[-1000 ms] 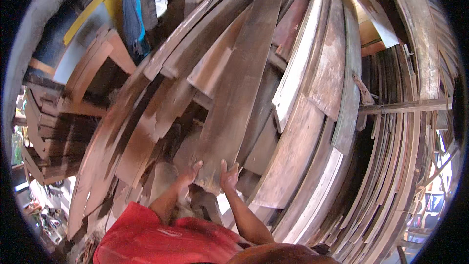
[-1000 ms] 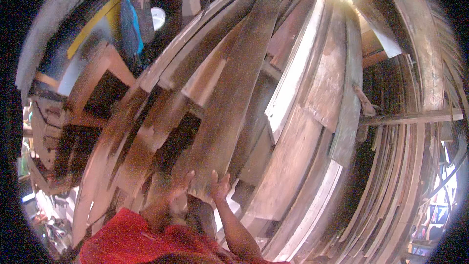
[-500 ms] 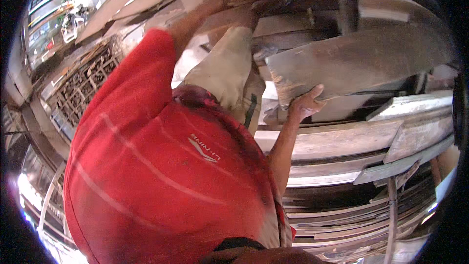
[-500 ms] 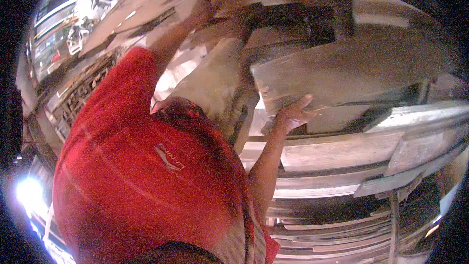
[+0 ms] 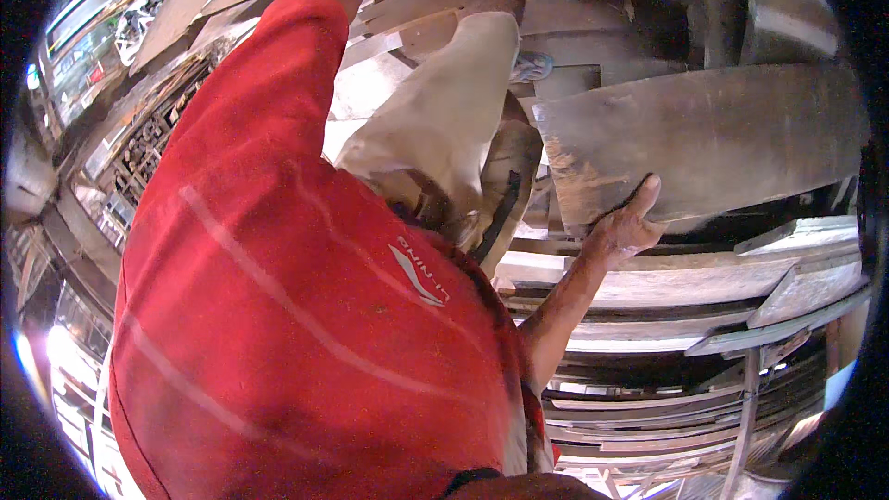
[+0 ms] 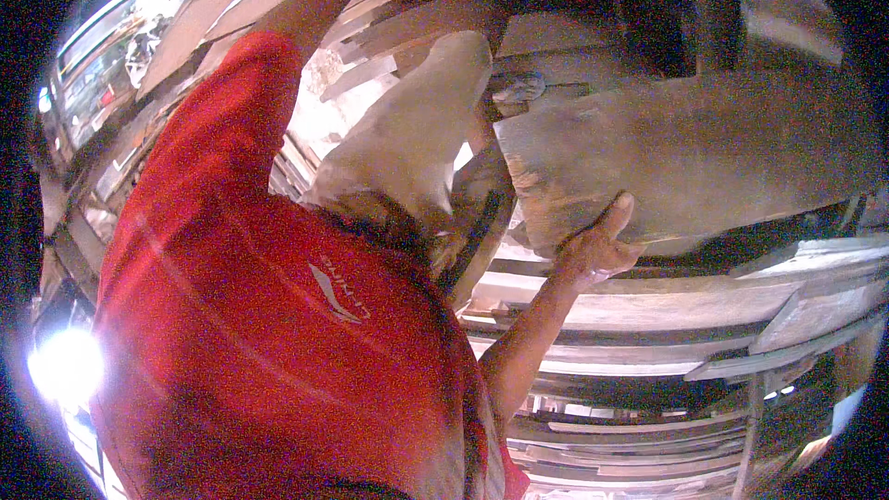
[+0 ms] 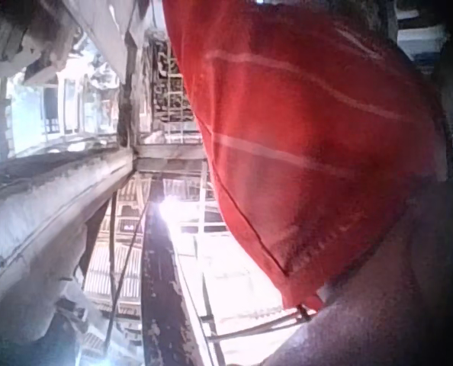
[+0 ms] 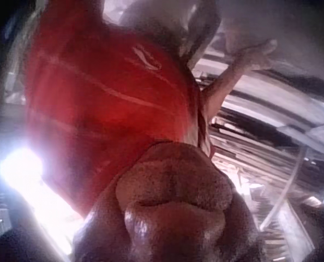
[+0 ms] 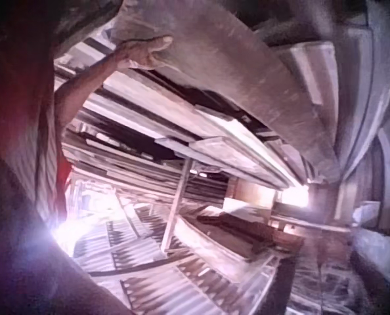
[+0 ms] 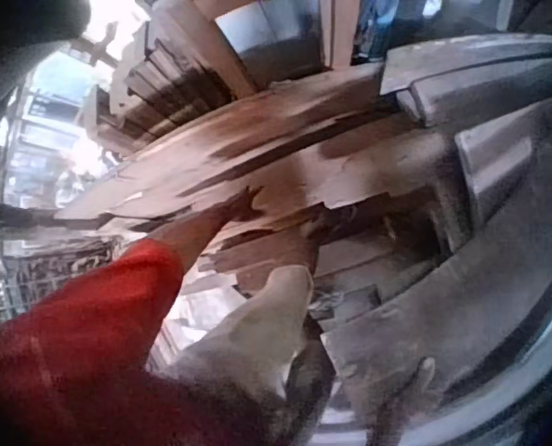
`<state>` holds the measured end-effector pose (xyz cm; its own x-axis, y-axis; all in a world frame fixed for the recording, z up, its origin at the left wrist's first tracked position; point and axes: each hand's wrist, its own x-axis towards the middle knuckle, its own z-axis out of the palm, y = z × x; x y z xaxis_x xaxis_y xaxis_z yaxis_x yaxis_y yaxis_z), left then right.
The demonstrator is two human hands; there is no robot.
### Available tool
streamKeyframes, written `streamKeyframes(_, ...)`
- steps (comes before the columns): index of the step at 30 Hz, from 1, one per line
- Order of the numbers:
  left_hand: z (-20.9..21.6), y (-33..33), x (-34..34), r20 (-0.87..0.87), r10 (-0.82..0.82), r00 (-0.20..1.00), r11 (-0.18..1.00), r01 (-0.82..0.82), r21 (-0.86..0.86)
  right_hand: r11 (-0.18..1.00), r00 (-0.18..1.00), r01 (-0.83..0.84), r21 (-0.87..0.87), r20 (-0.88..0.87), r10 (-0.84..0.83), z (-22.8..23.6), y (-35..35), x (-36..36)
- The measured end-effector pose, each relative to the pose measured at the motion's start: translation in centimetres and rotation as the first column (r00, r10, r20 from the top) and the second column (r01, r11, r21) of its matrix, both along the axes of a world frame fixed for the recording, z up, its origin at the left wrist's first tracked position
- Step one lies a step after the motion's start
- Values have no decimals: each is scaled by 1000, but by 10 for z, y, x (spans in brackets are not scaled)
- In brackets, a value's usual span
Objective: The person sorts through a stack of wooden planks by picking up, moving, and repositioning the boards by hand.
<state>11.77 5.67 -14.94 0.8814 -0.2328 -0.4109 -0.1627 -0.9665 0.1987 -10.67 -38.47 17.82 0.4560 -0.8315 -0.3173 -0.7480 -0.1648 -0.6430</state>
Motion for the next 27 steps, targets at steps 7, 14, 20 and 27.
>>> streamKeyframes(7, -22, -12, 1, 7, -19, 1000, 999, 18, 37, 999, 996, 35, 15, -79, -34, -5, -25, -10)
streamKeyframes(14, -35, -3, -3, 5, -8, 1000, 998, 8, 65, 998, 1000, 19, 61, -2, -19, -1, -27, -8)
streamKeyframes(20, -39, -1, -29, -8, 51, 999, 998, -50, 47, 1000, 1000, 23, 16, -15, -23, 8, -22, 0)
streamKeyframes(27, -53, 22, -73, -60, 137, 989, 989, -133, 71, 983, 944, 179, -42, -273, -184, 5, -35, -11)
